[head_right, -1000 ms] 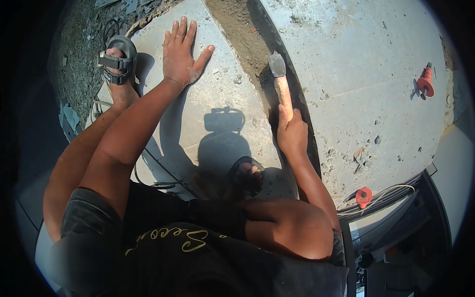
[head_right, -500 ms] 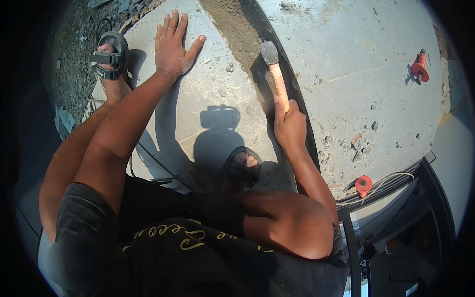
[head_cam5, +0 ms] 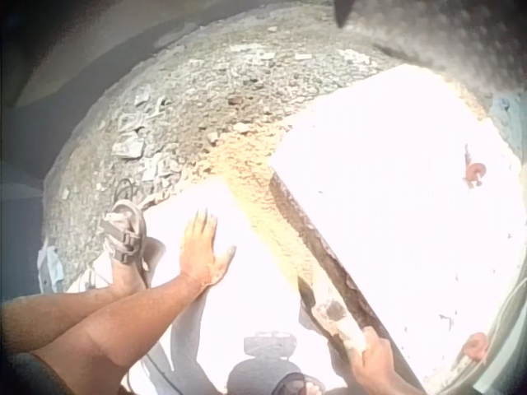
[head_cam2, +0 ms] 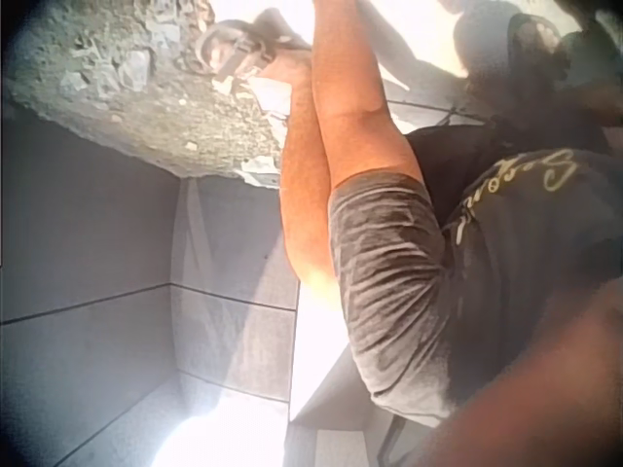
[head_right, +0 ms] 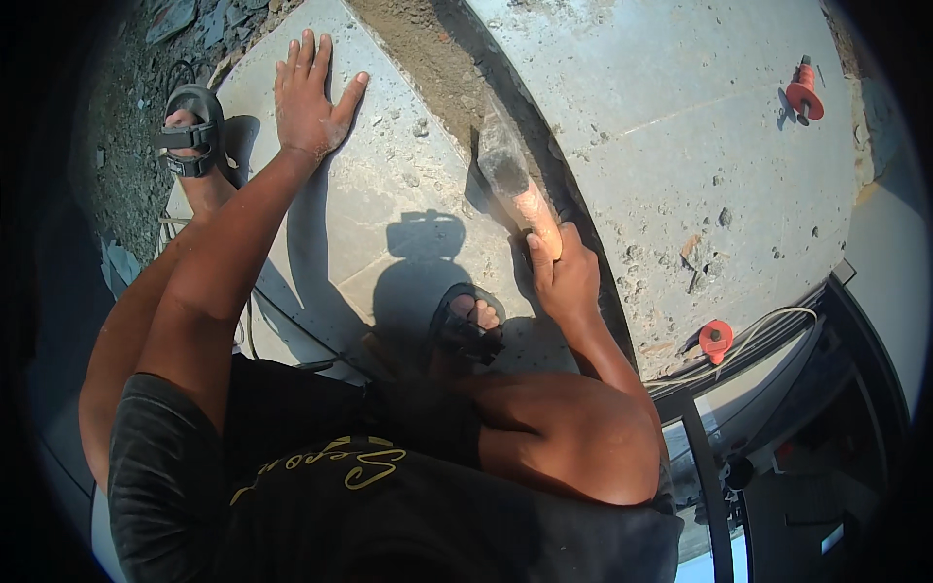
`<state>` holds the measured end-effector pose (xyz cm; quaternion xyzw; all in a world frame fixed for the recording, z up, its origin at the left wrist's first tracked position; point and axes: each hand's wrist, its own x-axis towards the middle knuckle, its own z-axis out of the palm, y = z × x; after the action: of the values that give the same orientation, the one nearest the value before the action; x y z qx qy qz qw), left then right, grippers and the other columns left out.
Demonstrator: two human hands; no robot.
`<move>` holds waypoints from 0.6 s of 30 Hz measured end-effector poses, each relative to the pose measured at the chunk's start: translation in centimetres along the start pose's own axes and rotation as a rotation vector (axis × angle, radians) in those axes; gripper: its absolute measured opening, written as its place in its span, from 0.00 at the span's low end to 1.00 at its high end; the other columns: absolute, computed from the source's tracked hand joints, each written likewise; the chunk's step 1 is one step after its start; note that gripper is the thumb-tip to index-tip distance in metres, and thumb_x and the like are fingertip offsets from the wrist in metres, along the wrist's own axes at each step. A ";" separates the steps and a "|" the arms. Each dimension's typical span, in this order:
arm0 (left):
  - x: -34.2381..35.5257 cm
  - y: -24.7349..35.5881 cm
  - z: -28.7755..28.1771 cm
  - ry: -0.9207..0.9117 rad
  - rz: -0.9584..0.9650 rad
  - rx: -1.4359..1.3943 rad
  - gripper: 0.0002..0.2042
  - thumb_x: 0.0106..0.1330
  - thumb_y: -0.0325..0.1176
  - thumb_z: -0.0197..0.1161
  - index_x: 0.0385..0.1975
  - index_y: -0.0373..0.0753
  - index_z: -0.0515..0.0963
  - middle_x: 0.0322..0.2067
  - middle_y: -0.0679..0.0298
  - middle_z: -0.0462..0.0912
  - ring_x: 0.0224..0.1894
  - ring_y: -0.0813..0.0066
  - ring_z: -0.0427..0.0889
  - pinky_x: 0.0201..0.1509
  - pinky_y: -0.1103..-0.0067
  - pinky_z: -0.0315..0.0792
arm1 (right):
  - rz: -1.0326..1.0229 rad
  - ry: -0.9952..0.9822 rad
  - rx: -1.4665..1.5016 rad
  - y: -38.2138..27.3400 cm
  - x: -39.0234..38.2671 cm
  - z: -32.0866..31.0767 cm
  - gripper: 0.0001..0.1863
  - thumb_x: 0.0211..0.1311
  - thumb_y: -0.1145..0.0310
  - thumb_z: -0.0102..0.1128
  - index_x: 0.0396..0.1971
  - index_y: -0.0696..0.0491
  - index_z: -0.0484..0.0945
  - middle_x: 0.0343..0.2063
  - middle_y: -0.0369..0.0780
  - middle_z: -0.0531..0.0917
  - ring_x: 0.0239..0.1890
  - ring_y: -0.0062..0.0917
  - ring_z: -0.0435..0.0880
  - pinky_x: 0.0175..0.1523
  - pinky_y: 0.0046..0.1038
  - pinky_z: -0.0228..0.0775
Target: The person cleans a narrow trench in the floor using a trowel and a small hammer, and then applies a piece of tape along the edge of the adjacent tile.
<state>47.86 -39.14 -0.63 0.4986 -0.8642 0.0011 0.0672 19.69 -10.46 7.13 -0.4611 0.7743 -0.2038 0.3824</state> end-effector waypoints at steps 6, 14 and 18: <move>0.3 0.2 0.0 0.018 0.005 -0.016 0.40 0.69 0.62 0.53 0.73 0.39 0.60 0.74 0.49 0.55 0.77 0.53 0.50 0.79 0.58 0.40 | 0.055 0.058 -0.054 4.0 -1.0 1.8 0.24 0.72 0.49 0.55 0.31 0.59 0.71 0.18 0.54 0.78 0.25 0.56 0.81 0.27 0.46 0.71; -0.2 -0.2 -0.3 0.009 -0.006 -0.001 0.40 0.69 0.62 0.53 0.73 0.39 0.60 0.74 0.50 0.55 0.77 0.53 0.50 0.79 0.59 0.40 | -0.031 0.027 0.148 -1.6 0.6 0.6 0.22 0.71 0.52 0.58 0.35 0.59 0.75 0.20 0.54 0.79 0.27 0.55 0.82 0.29 0.41 0.71; 0.5 0.1 0.1 0.024 0.006 -0.026 0.40 0.69 0.62 0.53 0.73 0.39 0.60 0.74 0.50 0.55 0.77 0.53 0.50 0.79 0.58 0.40 | 0.015 0.005 0.005 -0.6 4.7 2.7 0.27 0.72 0.46 0.54 0.36 0.61 0.74 0.23 0.56 0.80 0.30 0.56 0.83 0.33 0.45 0.73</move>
<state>47.55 -39.52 -0.64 0.4951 -0.8647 -0.0037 0.0842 20.80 -14.75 3.95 -0.4536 0.7782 -0.2040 0.3834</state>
